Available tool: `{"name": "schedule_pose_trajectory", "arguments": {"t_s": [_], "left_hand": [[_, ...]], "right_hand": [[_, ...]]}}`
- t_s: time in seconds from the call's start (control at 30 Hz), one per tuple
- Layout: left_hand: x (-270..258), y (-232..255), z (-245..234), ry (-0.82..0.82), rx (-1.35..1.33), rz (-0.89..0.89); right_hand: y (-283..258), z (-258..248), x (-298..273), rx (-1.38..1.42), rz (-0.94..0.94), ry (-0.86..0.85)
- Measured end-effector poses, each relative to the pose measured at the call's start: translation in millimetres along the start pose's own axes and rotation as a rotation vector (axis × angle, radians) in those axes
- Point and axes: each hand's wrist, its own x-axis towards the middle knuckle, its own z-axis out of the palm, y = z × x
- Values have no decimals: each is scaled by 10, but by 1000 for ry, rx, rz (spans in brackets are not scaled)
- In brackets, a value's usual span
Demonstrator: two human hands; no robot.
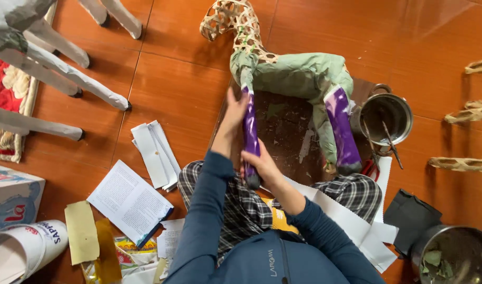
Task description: Wrapping a giraffe sculpture with paper strips and tape while following printed instructions
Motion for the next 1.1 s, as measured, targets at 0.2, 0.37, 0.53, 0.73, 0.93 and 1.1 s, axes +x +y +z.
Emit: {"name": "schedule_pose_trajectory", "arguments": {"t_s": [0.2,0.37,0.53,0.73,0.93,1.1], "left_hand": [[-1389,-353,-111,-174,-493,-284],[-1677,-80,-410,-742,-1349,-225],[-2333,855,-135,-853,-1605,55],[-2171,668,618,-439,-546,255],[-1751,-149,952,-152,16,79],[-1628,-205,900,-173,3,10]], "right_hand": [[-1000,296,-116,263,-55,-41],[-1256,67,-748,536,-108,-265],[-1404,-868,-1387,447,-443,-579],[-715,-2748,-2048,-146,-545,567],[125,-4778,-2534,-1,-470,1178],[507,-5880,-2202,-143,-452,1322]]}}
